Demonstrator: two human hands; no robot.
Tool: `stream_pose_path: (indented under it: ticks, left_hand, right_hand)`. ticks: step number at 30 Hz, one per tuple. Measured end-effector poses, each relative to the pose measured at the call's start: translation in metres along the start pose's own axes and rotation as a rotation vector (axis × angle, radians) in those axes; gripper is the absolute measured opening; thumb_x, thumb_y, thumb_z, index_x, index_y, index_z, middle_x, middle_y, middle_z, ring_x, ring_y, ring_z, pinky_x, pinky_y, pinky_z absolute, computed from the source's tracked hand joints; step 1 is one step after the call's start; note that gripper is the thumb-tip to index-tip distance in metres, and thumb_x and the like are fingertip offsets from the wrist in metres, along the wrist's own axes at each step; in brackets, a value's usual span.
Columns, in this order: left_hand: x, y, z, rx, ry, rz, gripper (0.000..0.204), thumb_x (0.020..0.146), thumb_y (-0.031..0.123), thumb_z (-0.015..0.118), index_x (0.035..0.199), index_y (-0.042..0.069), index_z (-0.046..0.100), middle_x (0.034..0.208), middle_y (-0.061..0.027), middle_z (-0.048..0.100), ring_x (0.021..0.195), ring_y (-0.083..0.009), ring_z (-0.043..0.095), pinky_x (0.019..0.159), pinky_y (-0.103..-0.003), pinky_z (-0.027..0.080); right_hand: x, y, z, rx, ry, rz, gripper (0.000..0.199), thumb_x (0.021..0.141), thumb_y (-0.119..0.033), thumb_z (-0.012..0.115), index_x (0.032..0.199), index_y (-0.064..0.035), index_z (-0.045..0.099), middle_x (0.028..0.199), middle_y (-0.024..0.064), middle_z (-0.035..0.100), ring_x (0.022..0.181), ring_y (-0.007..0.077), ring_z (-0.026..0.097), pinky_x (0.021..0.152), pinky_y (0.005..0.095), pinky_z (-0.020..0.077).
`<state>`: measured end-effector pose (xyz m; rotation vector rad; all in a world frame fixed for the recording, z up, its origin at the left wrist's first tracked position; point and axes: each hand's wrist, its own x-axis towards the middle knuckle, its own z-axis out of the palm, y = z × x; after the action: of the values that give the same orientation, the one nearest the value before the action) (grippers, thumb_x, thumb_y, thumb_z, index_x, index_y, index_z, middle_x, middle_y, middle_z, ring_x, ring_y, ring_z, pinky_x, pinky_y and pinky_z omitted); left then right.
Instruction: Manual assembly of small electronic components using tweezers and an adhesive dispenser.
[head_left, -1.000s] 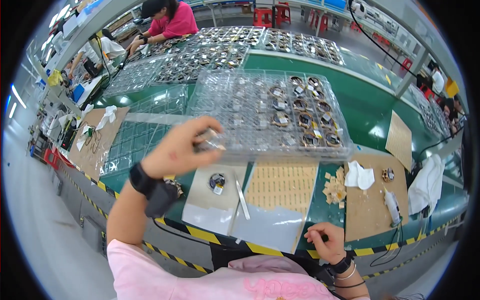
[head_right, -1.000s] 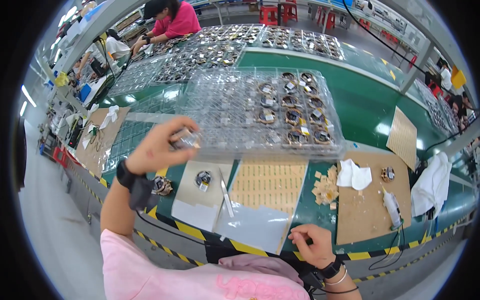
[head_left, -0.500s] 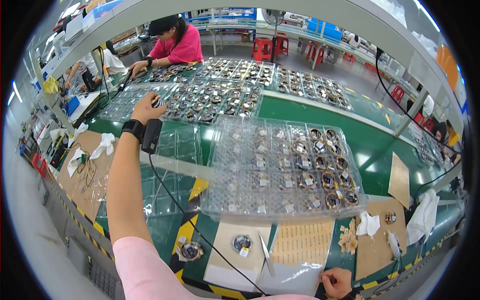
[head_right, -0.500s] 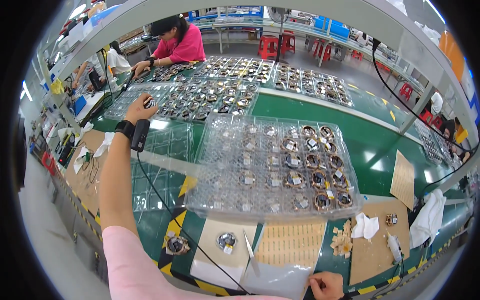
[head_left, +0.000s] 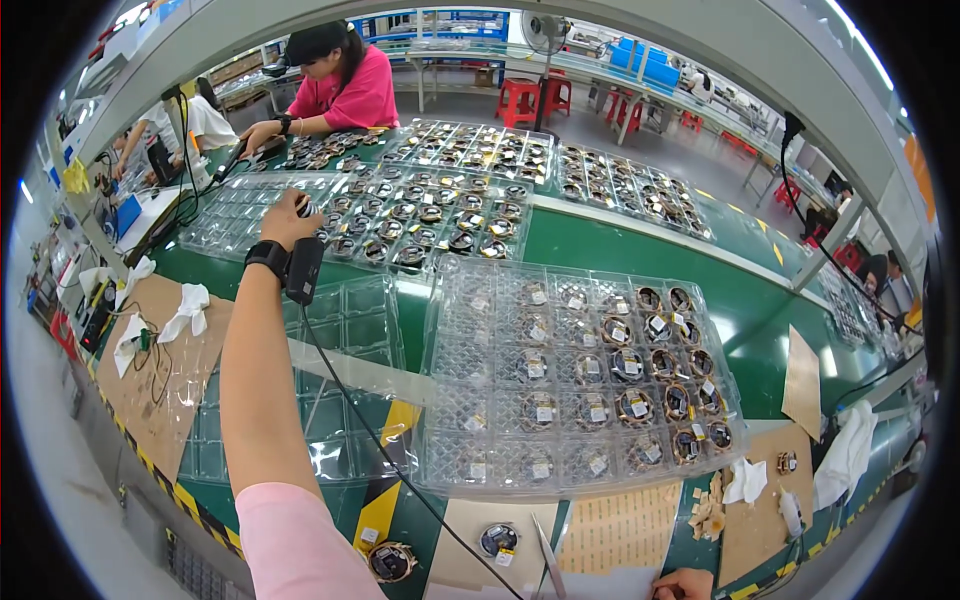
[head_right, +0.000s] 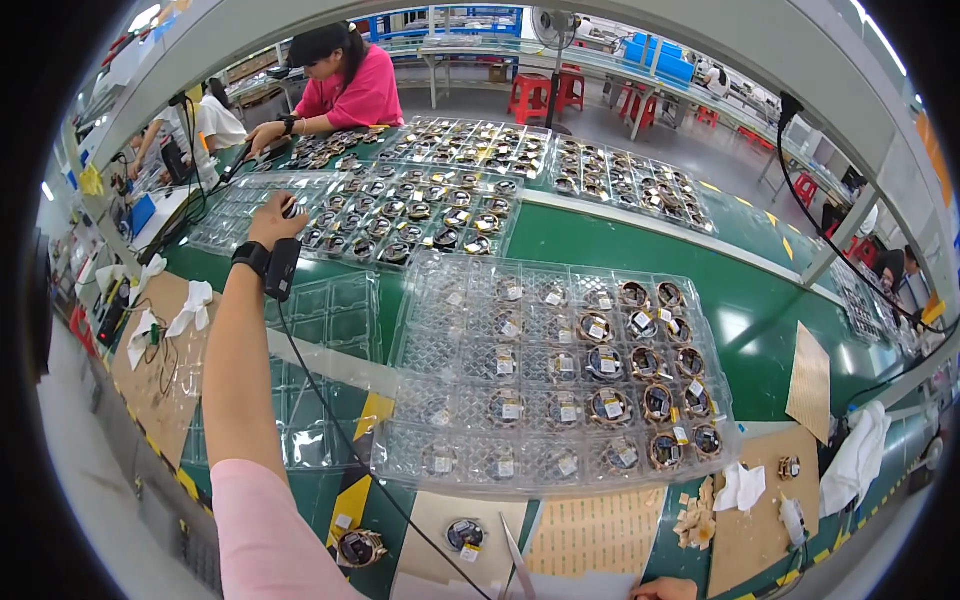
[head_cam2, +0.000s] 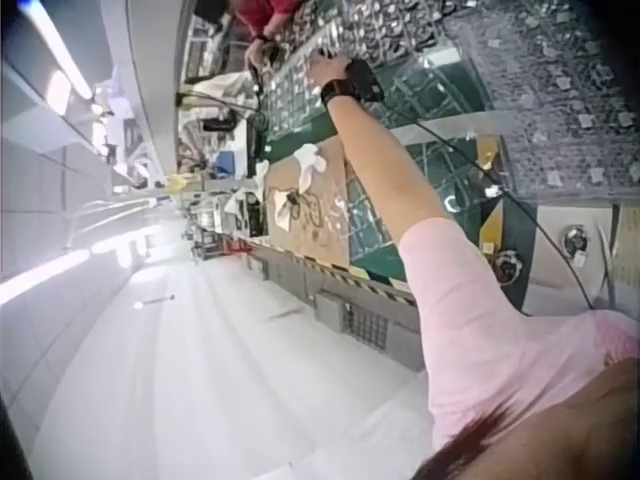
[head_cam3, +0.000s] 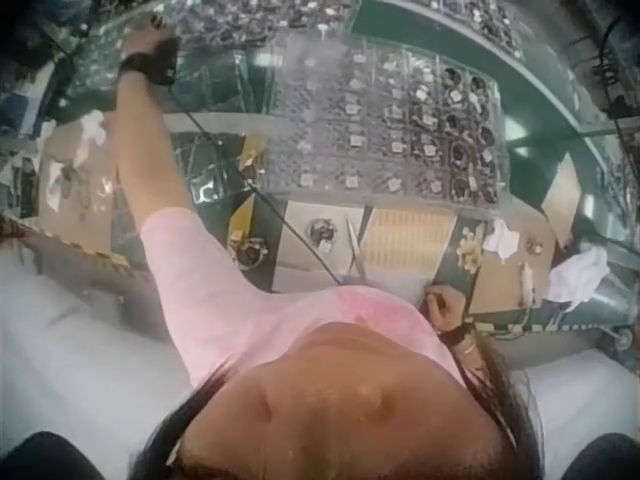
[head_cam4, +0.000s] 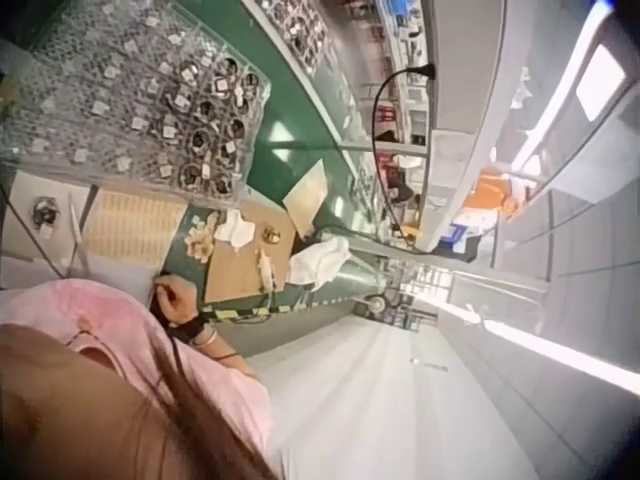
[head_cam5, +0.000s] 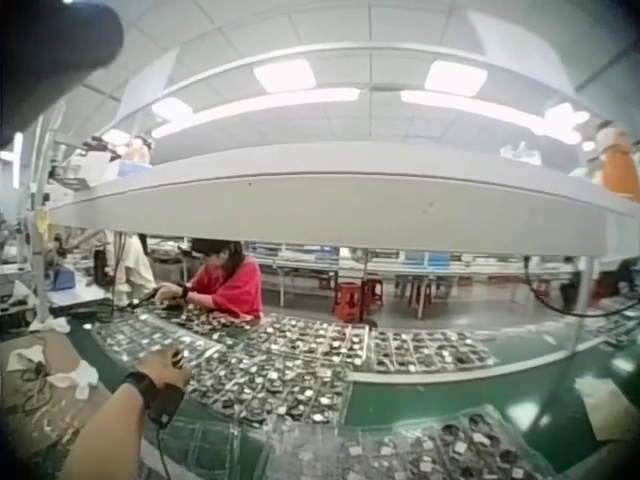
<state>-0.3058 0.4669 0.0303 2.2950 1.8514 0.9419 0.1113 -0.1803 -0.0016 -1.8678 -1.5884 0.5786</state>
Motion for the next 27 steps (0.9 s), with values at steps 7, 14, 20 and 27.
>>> stream_pose_path:
  ticks: [7, 14, 20, 27]
  left_hand:
    - [0.014, 0.004, -0.002, -0.102, -0.128, -0.019, 0.064, 0.064, 0.044, 0.073, 0.111, 0.003, 0.055, 0.104, -0.0172, 0.063, 0.094, -0.0303, 0.062, 0.084, -0.037, 0.047]
    - [0.030, 0.001, -0.040, -0.099, -0.094, 0.083, 0.064, 0.065, 0.044, 0.074, 0.110, 0.002, 0.055, 0.101, -0.0149, 0.063, 0.088, -0.0254, 0.061, 0.080, -0.033, 0.047]
    - [0.033, -0.001, -0.050, -0.083, -0.078, 0.084, 0.064, 0.065, 0.043, 0.075, 0.111, 0.002, 0.055, 0.100, -0.0129, 0.064, 0.088, -0.0230, 0.061, 0.080, -0.031, 0.047]
    - [0.047, 0.008, -0.034, 0.100, 0.015, 0.057, 0.063, 0.065, 0.045, 0.073, 0.112, 0.007, 0.055, 0.102, -0.0145, 0.065, 0.093, -0.0293, 0.063, 0.082, -0.037, 0.048]
  right_hand:
    - [0.000, -0.001, -0.001, -0.007, 0.007, 0.014, 0.010, 0.082, -0.013, 0.059, 0.085, -0.0035, 0.064, 0.072, 0.0147, 0.060, 0.061, 0.0312, 0.058, 0.057, 0.0381, 0.0452]
    - [-0.001, -0.001, -0.004, 0.020, 0.034, 0.019, 0.010, 0.081, -0.011, 0.059, 0.084, -0.0032, 0.063, 0.074, 0.0157, 0.061, 0.063, 0.0317, 0.059, 0.059, 0.0384, 0.0460]
    - [-0.001, -0.001, -0.004, 0.086, 0.050, 0.036, 0.010, 0.081, -0.010, 0.058, 0.084, -0.0029, 0.063, 0.074, 0.0158, 0.062, 0.063, 0.0310, 0.059, 0.059, 0.0375, 0.0461]
    - [-0.002, 0.001, -0.004, 0.049, 0.052, 0.010, 0.009, 0.080, -0.008, 0.058, 0.084, -0.0031, 0.063, 0.072, 0.0157, 0.061, 0.061, 0.0302, 0.059, 0.058, 0.0358, 0.0463]
